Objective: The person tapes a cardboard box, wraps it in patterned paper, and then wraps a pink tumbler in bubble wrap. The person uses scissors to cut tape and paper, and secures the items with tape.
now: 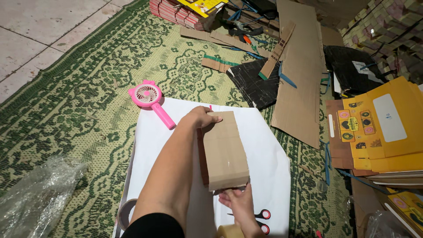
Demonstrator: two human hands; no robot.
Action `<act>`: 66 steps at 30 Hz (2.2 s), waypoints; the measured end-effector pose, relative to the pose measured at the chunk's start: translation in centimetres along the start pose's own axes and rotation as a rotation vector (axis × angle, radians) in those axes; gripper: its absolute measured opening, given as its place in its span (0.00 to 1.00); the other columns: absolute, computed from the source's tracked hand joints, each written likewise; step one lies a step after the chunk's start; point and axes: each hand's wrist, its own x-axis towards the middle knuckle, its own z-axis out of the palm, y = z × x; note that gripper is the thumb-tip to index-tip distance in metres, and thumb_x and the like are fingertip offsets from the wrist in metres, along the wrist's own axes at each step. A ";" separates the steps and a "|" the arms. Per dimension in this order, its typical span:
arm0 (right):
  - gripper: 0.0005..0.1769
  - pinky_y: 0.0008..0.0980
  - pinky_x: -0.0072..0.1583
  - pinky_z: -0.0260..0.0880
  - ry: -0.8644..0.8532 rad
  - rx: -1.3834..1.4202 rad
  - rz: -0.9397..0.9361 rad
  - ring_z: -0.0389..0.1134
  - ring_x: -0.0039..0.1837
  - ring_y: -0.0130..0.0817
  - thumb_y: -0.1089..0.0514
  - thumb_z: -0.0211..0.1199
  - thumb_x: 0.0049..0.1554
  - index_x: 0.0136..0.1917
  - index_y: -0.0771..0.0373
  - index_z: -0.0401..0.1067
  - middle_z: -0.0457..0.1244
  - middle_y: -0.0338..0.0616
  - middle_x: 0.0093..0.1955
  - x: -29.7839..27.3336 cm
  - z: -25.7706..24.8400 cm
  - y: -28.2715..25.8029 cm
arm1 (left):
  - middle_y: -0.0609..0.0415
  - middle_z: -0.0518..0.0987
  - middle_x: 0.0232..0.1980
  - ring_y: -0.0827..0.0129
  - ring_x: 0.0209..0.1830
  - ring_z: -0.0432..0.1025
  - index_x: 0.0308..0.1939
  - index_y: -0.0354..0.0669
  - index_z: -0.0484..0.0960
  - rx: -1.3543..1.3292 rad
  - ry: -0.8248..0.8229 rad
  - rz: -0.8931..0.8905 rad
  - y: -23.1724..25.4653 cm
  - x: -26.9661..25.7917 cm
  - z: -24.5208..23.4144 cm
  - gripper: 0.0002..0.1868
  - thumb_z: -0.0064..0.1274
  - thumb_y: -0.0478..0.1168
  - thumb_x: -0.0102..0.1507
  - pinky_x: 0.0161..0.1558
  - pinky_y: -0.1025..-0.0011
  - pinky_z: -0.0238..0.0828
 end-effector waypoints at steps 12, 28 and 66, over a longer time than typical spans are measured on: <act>0.41 0.49 0.63 0.75 0.038 0.145 0.018 0.71 0.59 0.49 0.73 0.56 0.56 0.76 0.54 0.45 0.61 0.59 0.62 1.0 0.9 0.4 | 0.43 0.84 0.55 0.55 0.55 0.79 0.60 0.41 0.82 -0.107 0.060 0.060 -0.3 -1.3 0.8 0.40 0.68 0.62 0.52 0.58 0.62 0.72; 0.24 0.39 0.45 0.81 -0.109 -0.166 -0.079 0.78 0.48 0.42 0.55 0.68 0.57 0.59 0.70 0.64 0.72 0.55 0.48 1.7 -2.0 5.8 | 0.41 0.84 0.57 0.53 0.59 0.79 0.62 0.44 0.81 -0.126 -0.077 0.091 -1.9 -1.8 1.8 0.47 0.69 0.63 0.43 0.60 0.62 0.74; 0.31 0.36 0.59 0.72 -0.053 -0.153 -0.030 0.71 0.57 0.40 0.43 0.57 0.62 0.66 0.71 0.66 0.68 0.55 0.53 -5.9 -9.2 -0.9 | 0.37 0.73 0.67 0.45 0.69 0.65 0.69 0.37 0.69 -0.206 0.823 0.353 -1.0 -16.9 1.6 0.39 0.64 0.52 0.59 0.69 0.53 0.59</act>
